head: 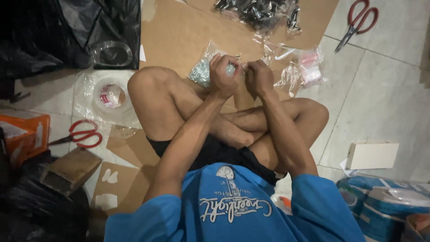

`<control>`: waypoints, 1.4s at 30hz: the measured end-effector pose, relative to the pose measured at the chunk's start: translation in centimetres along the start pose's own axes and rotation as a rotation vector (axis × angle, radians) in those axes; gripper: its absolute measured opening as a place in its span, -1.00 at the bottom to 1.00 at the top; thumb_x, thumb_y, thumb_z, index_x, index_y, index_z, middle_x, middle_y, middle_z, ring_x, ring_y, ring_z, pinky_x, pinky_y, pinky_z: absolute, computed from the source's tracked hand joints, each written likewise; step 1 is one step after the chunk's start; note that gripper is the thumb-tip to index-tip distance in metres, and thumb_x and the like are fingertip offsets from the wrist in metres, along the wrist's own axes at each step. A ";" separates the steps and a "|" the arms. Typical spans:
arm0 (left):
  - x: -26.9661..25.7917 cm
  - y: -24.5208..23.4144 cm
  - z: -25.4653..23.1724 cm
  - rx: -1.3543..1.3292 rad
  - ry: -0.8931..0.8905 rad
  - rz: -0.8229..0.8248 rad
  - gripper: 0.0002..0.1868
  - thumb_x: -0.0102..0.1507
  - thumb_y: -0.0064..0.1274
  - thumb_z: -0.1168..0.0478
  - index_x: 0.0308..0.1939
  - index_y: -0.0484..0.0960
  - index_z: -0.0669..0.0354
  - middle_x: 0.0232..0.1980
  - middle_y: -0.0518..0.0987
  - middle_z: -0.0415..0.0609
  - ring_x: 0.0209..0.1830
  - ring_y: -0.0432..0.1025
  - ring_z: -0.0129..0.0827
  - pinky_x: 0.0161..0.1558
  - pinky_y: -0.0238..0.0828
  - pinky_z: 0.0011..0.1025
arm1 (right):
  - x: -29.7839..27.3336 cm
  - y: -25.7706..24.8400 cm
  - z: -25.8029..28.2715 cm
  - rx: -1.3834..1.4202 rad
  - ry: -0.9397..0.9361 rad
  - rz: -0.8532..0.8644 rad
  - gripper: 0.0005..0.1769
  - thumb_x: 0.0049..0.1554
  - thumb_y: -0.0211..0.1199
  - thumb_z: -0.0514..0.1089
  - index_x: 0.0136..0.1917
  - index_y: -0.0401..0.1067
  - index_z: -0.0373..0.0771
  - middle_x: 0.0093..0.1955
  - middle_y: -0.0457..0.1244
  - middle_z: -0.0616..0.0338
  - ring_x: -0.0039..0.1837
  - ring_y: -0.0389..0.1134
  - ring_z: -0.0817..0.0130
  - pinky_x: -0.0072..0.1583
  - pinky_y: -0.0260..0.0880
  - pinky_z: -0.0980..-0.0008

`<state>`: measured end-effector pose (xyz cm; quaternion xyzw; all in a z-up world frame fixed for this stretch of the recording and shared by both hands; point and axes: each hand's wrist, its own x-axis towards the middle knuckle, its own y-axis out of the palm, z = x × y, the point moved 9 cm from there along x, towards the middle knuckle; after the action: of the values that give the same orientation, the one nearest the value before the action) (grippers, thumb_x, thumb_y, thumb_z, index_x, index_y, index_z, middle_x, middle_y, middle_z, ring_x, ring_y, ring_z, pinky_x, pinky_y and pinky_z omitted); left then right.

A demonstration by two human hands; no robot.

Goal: The person is sitting on the floor, picking up small metal hardware components from a pile and placing them into small plastic bags.

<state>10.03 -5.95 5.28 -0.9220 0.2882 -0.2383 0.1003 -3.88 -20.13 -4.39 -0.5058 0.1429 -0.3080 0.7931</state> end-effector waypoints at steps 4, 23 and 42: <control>0.2 -0.1 0.0 -0.039 0.055 -0.053 -0.73 0.27 0.52 0.09 -0.25 0.66 -0.06 -0.27 0.72 -0.20 -0.17 0.69 -0.15 0.43 0.36 -0.10 | 0.0 1.8 -1.1 -0.020 0.043 0.056 -0.67 0.47 0.25 0.16 0.02 0.69 0.01 -0.03 0.38 0.06 0.04 0.53 -0.21 0.02 0.61 -0.09; -1.0 1.3 -1.1 0.031 0.203 0.010 -0.69 0.38 0.30 -0.11 -0.24 0.58 -0.10 -0.26 0.68 -0.19 -0.11 0.66 -0.18 0.48 0.28 0.03 | -1.9 -16.9 14.1 0.104 -0.336 -0.198 -0.81 0.23 0.57 -0.30 0.11 0.67 -0.15 0.02 0.39 0.19 0.07 0.50 0.18 -0.04 0.65 0.31; 0.7 0.0 0.7 -0.050 -0.037 -0.023 -0.73 0.27 0.51 0.11 -0.28 0.64 -0.04 -0.33 0.70 -0.14 -0.24 0.68 -0.09 0.25 0.45 -0.10 | 0.7 2.6 -1.3 0.030 0.059 0.306 -0.78 0.31 0.34 -0.13 0.19 0.71 -0.05 0.06 0.43 -0.08 0.17 0.51 -0.23 0.24 0.55 -0.16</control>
<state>10.92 -6.36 4.94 -0.9318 0.2813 -0.2149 0.0800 -3.13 -20.72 -7.17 -0.4570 0.2370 -0.2005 0.8335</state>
